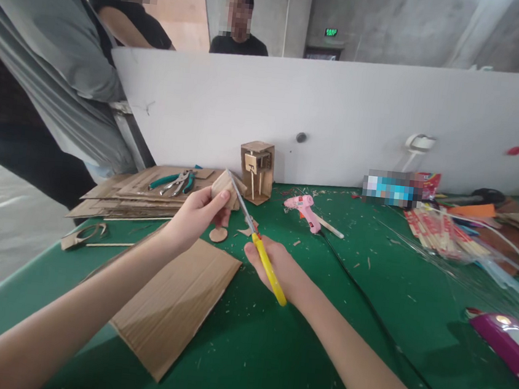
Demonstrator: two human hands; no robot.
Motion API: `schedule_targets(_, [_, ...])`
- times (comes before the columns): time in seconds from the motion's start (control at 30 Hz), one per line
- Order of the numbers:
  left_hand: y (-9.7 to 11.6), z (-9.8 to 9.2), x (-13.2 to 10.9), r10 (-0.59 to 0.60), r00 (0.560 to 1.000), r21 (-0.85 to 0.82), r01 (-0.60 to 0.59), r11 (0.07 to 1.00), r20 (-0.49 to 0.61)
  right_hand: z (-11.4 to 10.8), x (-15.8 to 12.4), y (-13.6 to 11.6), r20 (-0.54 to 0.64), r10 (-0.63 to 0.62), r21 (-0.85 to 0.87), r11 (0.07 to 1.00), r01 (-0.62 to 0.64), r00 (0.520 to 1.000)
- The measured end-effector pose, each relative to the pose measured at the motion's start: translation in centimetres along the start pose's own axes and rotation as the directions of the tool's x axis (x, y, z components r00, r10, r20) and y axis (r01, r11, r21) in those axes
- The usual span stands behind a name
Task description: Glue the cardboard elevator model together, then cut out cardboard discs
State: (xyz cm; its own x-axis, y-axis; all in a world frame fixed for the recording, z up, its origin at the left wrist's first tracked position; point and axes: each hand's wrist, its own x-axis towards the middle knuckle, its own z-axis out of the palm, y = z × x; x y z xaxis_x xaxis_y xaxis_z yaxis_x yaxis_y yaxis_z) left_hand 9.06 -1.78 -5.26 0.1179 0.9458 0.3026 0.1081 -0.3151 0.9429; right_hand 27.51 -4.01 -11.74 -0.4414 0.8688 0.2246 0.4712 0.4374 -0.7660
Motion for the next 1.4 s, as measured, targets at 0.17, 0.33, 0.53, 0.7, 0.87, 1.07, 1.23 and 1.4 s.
schedule_targets(0.17, [0.3, -0.2, -0.2, 0.009, 0.995, -0.055, -0.004, 0.998, 0.098, 0.4, 0.1, 0.7, 0.001, -0.032, 0.094, 0.995, 0.032, 0.999])
schedule_targets(0.33, [0.9, -1.3, -0.2, 0.026, 0.976, 0.076, -0.043, 0.996, 0.214, -0.1, -0.1, -0.2, 0.028, -0.015, 0.074, 0.997, 0.012, 0.999])
schedule_targets(0.53, [1.7, -1.9, -0.3, 0.026, 0.953, 0.106, -0.060, 0.993, 0.301, -0.5, -0.3, -1.0, 0.005, -0.014, 0.008, 1.000, 0.014, 1.000])
schedule_targets(0.7, [1.7, -1.7, -0.3, 0.003, 0.965, 0.066, -0.021, 0.998, 0.262, -0.2, -0.3, -0.8, -0.058, -0.031, 0.008, 0.999, 0.032, 0.998])
schedule_targets(0.87, [0.4, 0.6, -0.7, -0.025, 0.998, -0.287, 0.041, 0.957, 0.058, 0.5, -0.1, -0.1, -0.075, -0.034, 0.015, 0.999, 0.035, 0.997])
schedule_targets(1.07, [-0.3, 1.2, -0.7, 0.040, 0.999, -0.324, -0.028, 0.946, 0.032, 0.4, 0.0, 0.4, -0.021, -0.051, 0.058, 0.997, 0.052, 0.998])
schedule_targets(1.23, [0.4, -0.2, -0.3, 0.057, 0.986, -0.179, -0.029, 0.983, 0.155, 0.4, 0.1, 0.5, -0.009, -0.043, 0.101, 0.994, 0.044, 0.999])
schedule_targets(1.4, [1.0, -0.6, -0.5, 0.052, 0.983, -0.032, -0.047, 0.998, 0.177, 0.2, -0.1, -0.3, -0.031, 0.006, 0.047, 0.999, -0.004, 1.000])
